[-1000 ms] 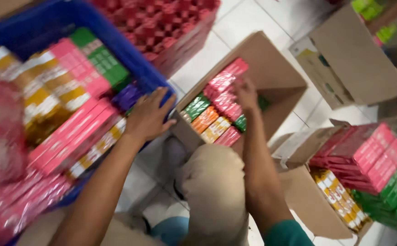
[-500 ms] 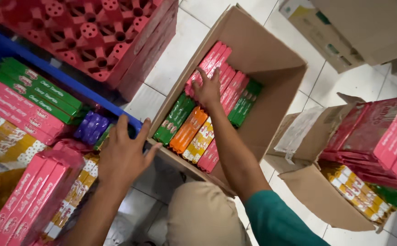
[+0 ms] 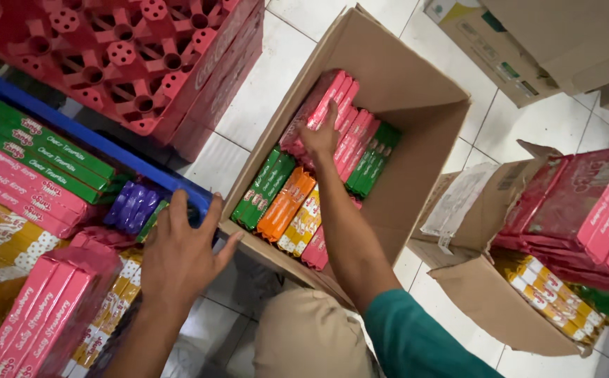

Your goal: The person transfers packs of Tango snacks from a cardboard box into a blue plastic crate, arranging them by color and type. The person repeatedly picks up packs, places them in the crate, and adjusts the arrangement to fit more items.

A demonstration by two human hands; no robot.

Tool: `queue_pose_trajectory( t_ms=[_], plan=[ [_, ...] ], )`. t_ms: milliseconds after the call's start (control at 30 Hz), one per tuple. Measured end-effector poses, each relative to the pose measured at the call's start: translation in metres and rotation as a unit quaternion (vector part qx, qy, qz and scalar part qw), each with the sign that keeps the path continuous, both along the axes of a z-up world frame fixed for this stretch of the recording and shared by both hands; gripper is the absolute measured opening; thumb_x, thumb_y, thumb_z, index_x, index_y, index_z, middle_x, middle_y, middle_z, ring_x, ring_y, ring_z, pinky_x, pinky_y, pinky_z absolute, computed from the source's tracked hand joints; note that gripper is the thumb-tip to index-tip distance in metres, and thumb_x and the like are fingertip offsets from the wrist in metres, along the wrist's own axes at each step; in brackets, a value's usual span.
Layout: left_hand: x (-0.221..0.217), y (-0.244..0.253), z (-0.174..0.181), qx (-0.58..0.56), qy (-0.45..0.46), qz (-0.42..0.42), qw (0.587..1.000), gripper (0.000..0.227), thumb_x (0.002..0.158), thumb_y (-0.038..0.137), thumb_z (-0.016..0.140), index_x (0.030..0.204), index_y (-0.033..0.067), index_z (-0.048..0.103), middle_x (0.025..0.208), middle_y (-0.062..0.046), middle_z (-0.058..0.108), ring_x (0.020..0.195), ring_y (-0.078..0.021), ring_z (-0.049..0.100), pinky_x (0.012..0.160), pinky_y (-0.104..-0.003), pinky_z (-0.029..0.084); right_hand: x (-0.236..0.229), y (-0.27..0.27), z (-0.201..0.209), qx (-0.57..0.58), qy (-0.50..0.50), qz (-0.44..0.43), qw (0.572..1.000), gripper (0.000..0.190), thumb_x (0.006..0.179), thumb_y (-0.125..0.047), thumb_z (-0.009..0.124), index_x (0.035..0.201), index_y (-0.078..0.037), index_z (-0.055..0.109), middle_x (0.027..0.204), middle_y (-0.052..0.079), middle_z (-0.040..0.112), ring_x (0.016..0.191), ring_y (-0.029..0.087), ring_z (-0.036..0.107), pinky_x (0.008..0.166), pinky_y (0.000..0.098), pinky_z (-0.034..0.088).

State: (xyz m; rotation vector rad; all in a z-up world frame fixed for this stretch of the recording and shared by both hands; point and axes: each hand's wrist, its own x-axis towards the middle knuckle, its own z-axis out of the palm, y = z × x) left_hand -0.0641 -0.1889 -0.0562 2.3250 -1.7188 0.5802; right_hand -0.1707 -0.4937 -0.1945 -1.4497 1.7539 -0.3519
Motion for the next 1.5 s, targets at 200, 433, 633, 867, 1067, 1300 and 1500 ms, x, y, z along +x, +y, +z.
queue_pose_trajectory(
  t_ms=[200, 433, 633, 867, 1067, 1300, 1500],
  plan=[
    [-0.003, 0.002, 0.003, -0.004, -0.018, 0.008, 1.0, 0.059, 0.086, 0.069, 0.062, 0.125, 0.025, 0.07, 0.123, -0.019, 0.061, 0.09, -0.0311, 0.07, 0.062, -0.039, 0.061, -0.032, -0.005, 0.002, -0.057, -0.2, -0.047, 0.977, 0.115, 0.076, -0.033, 0.088, 0.166, -0.022, 0.018, 0.166, 0.032, 0.026, 0.15, 0.051, 0.035, 0.124, 0.0558, 0.032],
    [-0.006, 0.005, 0.004, 0.012, 0.051, 0.002, 0.999, 0.067, 0.082, 0.063, 0.069, 0.132, 0.0196, 0.068, 0.132, -0.023, 0.059, 0.102, -0.0379, 0.07, 0.07, -0.047, 0.063, -0.06, 0.052, 0.128, 0.073, -0.419, -0.067, 0.903, 0.116, 0.075, -0.022, 0.079, 0.166, -0.032, 0.007, 0.17, 0.027, 0.001, 0.149, 0.061, 0.021, 0.102, 0.0765, 0.042],
    [-0.001, 0.007, -0.014, -0.068, 0.061, -0.029, 0.995, 0.071, 0.072, 0.055, 0.079, 0.129, 0.0129, 0.066, 0.123, -0.021, 0.061, 0.104, -0.0425, 0.066, 0.07, -0.052, 0.056, -0.086, 0.09, 0.169, 0.003, -0.526, 0.105, 0.844, 0.121, 0.069, 0.008, 0.072, 0.167, -0.028, 0.01, 0.164, 0.028, 0.025, 0.14, 0.051, 0.043, 0.1, 0.059, 0.054],
    [0.016, 0.002, -0.059, -0.105, 0.111, -0.068, 0.986, 0.047, 0.077, 0.036, 0.068, 0.119, 0.0148, 0.071, 0.113, -0.008, 0.067, 0.124, -0.0333, 0.058, 0.076, -0.047, 0.052, -0.07, 0.134, 0.253, 0.062, -0.594, 0.285, 0.749, 0.126, 0.071, 0.019, 0.07, 0.163, -0.042, 0.011, 0.151, 0.033, 0.045, 0.121, 0.047, 0.062, 0.086, 0.0556, 0.062],
    [0.052, 0.011, -0.063, -0.144, 0.398, -0.141, 0.895, 0.034, 0.098, 0.026, 0.05, 0.087, 0.0069, 0.075, 0.09, -0.021, 0.075, 0.096, -0.0457, 0.067, 0.073, -0.058, 0.052, -0.033, 0.195, 0.299, 0.087, -0.539, 0.394, 0.739, 0.13, 0.068, 0.019, 0.076, 0.163, -0.04, 0.011, 0.148, 0.029, 0.052, 0.12, 0.042, 0.064, 0.086, 0.0521, 0.063],
    [0.038, 0.151, 0.11, -0.217, 0.882, 0.036, 0.417, 0.122, 0.076, 0.095, 0.041, 0.167, 0.0182, 0.015, 0.148, -0.017, 0.05, 0.131, -0.0379, 0.058, 0.104, -0.054, 0.049, 0.029, 0.278, 0.335, 0.186, -0.467, 0.483, 0.717, 0.118, 0.07, 0.014, 0.072, 0.163, -0.036, 0.018, 0.134, 0.028, 0.062, 0.109, 0.037, 0.069, 0.08, 0.0477, 0.065],
    [0.07, 0.173, 0.059, -0.424, 0.854, 0.04, 0.298, 0.061, 0.094, 0.047, 0.075, 0.136, 0.0114, 0.047, 0.106, -0.013, 0.073, 0.094, -0.032, 0.078, 0.079, -0.048, 0.066, 0.091, 0.307, 0.299, 0.191, -0.381, 0.562, 0.709, 0.101, 0.067, -0.001, 0.084, 0.154, -0.028, 0.043, 0.119, 0.022, 0.07, 0.094, 0.03, 0.073, 0.073, 0.0423, 0.066]
  ],
)
